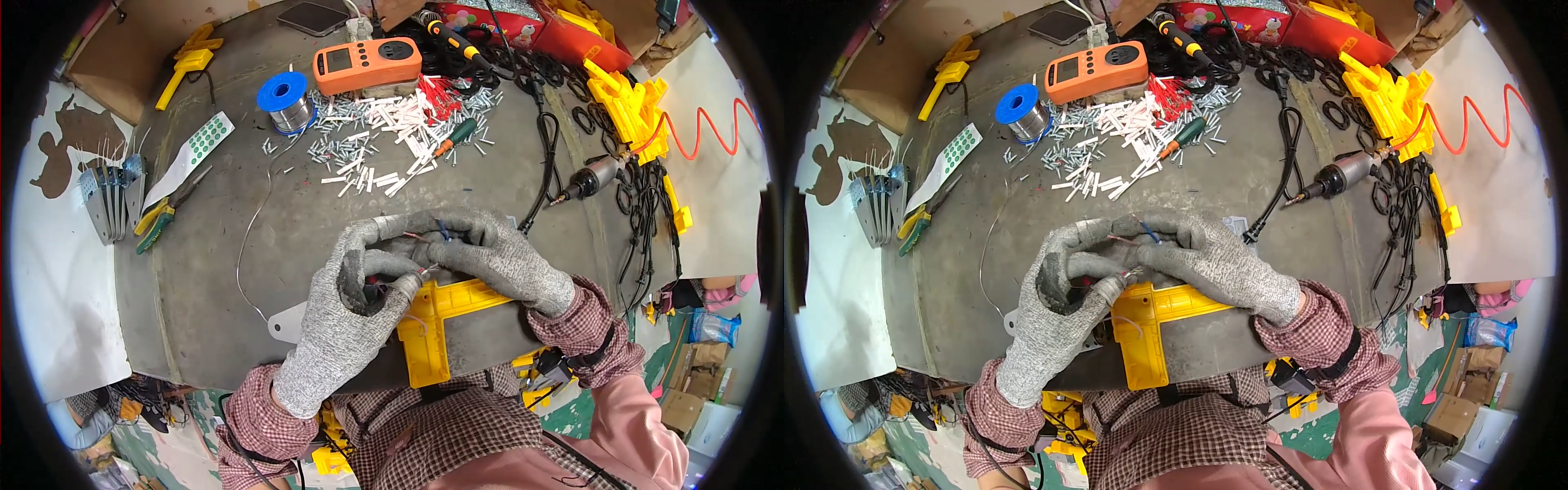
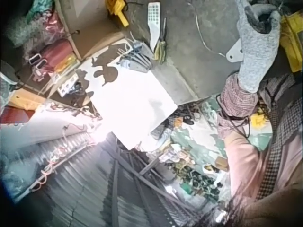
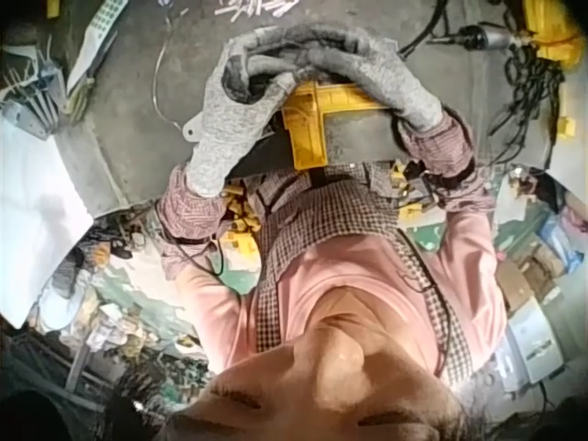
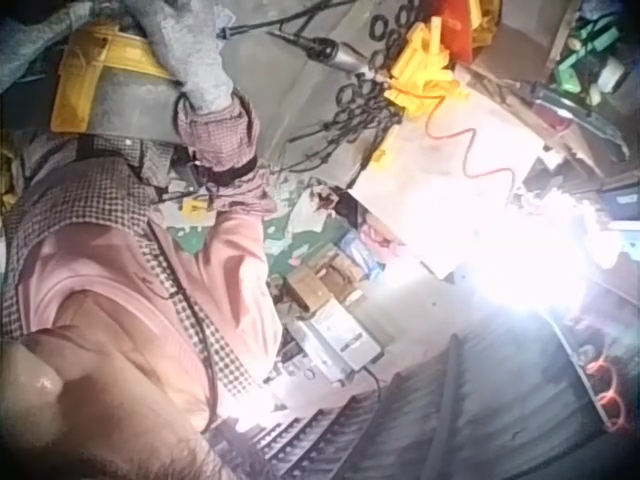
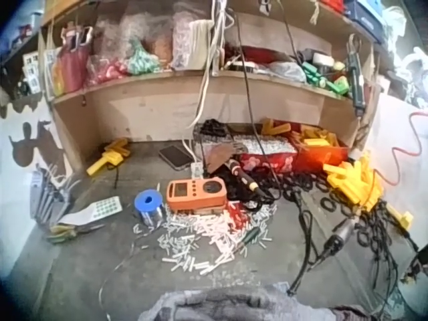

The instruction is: Assembling and soldering components into a yellow handheld device housing.

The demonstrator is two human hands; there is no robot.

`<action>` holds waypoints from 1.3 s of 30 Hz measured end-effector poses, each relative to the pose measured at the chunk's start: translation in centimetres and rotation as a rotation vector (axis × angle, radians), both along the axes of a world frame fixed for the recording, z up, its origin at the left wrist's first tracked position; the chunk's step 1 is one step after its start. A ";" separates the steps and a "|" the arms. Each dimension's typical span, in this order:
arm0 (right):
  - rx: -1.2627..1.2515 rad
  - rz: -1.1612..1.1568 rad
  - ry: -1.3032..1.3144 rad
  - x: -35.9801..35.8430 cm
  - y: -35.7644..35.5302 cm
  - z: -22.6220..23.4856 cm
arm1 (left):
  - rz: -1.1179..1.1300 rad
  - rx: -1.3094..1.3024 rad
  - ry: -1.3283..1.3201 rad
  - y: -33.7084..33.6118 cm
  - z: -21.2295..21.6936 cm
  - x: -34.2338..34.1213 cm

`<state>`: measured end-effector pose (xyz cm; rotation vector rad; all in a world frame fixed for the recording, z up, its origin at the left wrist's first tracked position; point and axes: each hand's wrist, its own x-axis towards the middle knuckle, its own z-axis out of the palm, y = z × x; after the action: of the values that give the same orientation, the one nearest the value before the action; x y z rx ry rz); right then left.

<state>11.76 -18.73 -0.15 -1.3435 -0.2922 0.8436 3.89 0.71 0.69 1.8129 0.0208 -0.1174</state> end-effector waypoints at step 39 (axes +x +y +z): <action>-0.104 -0.007 -0.982 -1.6 0.0 -0.7 | -0.082 -0.259 0.103 0.3 0.0 -0.4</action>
<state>10.13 -18.77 -0.89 -1.7804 -1.0086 0.1274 3.45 0.98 0.65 1.5479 0.0038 -0.2604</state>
